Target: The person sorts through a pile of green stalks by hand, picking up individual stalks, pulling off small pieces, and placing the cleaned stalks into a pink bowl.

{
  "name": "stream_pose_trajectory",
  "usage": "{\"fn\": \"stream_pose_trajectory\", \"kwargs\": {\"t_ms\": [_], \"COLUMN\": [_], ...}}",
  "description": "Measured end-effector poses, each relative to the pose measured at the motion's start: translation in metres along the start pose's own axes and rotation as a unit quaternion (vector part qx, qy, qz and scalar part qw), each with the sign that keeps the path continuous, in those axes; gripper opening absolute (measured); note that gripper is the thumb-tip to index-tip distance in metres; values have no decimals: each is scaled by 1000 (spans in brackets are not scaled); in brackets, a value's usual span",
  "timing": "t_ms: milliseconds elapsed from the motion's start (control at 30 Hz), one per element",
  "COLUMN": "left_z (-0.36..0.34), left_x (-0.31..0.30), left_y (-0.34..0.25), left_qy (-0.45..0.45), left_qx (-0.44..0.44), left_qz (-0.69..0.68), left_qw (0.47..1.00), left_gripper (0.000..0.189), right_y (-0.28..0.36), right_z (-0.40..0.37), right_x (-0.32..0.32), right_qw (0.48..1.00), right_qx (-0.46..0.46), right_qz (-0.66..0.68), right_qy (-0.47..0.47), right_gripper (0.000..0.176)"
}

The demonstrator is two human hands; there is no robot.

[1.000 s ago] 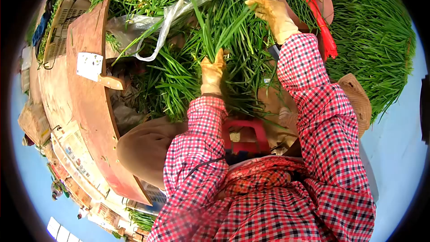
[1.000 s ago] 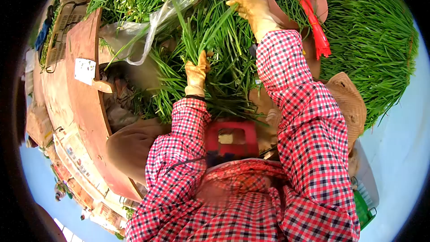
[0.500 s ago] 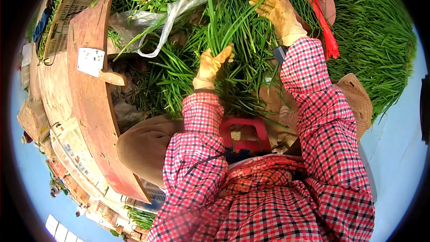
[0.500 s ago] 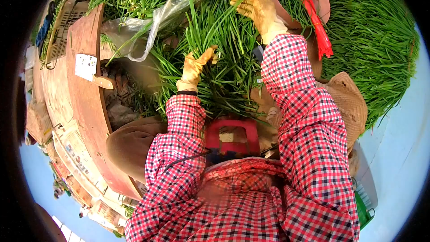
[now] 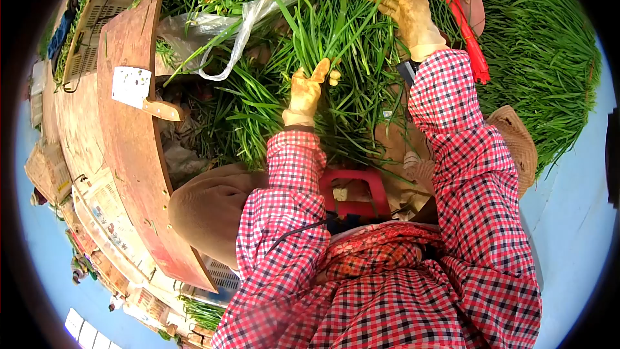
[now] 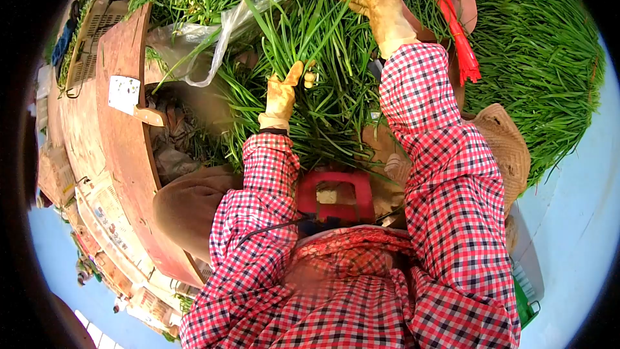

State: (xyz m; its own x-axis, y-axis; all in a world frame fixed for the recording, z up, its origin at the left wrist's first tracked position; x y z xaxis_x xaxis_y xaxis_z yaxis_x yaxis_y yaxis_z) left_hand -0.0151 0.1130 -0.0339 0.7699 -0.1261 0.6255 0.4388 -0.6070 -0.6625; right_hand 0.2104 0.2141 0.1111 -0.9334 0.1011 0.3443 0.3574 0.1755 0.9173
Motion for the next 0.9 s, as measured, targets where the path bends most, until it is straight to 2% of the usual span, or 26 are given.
{"fn": "stream_pose_trajectory", "kwargs": {"t_ms": [67, 100, 133, 233, 267, 300, 400, 433, 500, 567, 600, 633, 667, 700, 733, 767, 800, 833, 867, 900], "left_z": [9, 8, -6, -15, -14, -18, -32, -40, -57, -78, -72, -83, -95, -100, -102, -105, -102, -98, -93, -86], "left_x": [-3, 1, 6, 28, 17, 11, -13, -21, -53, -81, -139, -131, -123, -128, -133, -138, -142, -142, -140, -151], "left_y": [15, 14, -15, -34, -29, -25, -27, -34, -38, -49, -34, -37, -40, -36, -37, -38, -35, -37, -36, -28], "left_qy": [69, 111, -106, -222, -263, -271, -320, -355, -413, -490, -466, -497, -530, -560, -565, -572, -562, -554, -544, -525], "left_qx": [-30, -47, 44, 19, 14, 0, 7, -11, -45, -13, -16, -53, -86, -86, -69, -51, -37, -20, -30, -36], "left_qz": [-202, -315, 11, 116, 67, 42, 61, 89, 128, 208, 331, 257, 179, 155, 150, 144, 127, 111, 105, 103], "left_qw": [976, 941, 993, 968, 962, 962, 945, 930, 901, 846, 820, 827, 825, 809, 808, 806, 816, 825, 832, 844], "left_gripper": [58, 57, 42, 25, 17, 18, 16, 17, 20, 23, 25, 29, 33, 35, 35, 36, 38, 40, 44, 46], "right_y": [2, 7, 14, 41, 44, 48, 69, 91, 114, 149, 161, 170, 171, 167, 163, 161, 165, 165, 151, 125], "right_z": [-6, -10, -16, -44, -49, -53, -55, -66, -56, -67, -63, -56, -43, -27, -15, -11, -9, -6, -2, 1], "right_x": [2, 7, 15, 48, 54, 57, 53, 57, 23, 5, -7, -29, -76, -134, -154, -180, -176, -168, -161, -135], "right_qw": [999, 995, 989, 950, 951, 950, 944, 919, 939, 955, 952, 948, 936, 922, 933, 834, 689, 510, 550, 669], "right_qx": [-34, -60, -86, -198, -215, -231, -245, -196, -268, -120, -118, -114, -89, -65, -90, -69, -46, -23, -93, -67], "right_qz": [-23, -69, -114, -223, -202, -179, -188, -319, -199, -191, -223, -253, -279, -300, -272, -477, -655, -797, -770, -699], "right_qy": [-18, -29, -39, -89, -97, -106, -120, -126, -79, -192, -172, -153, -195, -234, -218, -271, -306, -324, -311, -242], "right_gripper": [34, 32, 30, 21, 20, 18, 16, 31, 32, 33, 28, 23, 28, 33, 41, 43, 45, 47, 50, 47]}}
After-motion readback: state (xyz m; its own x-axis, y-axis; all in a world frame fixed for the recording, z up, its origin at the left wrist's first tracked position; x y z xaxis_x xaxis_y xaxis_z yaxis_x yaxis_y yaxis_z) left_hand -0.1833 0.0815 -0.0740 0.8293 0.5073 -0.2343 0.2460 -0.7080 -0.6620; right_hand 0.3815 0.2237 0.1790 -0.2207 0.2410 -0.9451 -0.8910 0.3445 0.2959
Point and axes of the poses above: each hand's wrist, its own z-axis towards the middle knuckle, its own x-axis out of the palm, y = z × x, the point moved 8 cm from there along z, towards the middle knuckle, and after that the axes turned 2 degrees about -x, right-handed, at the moved point
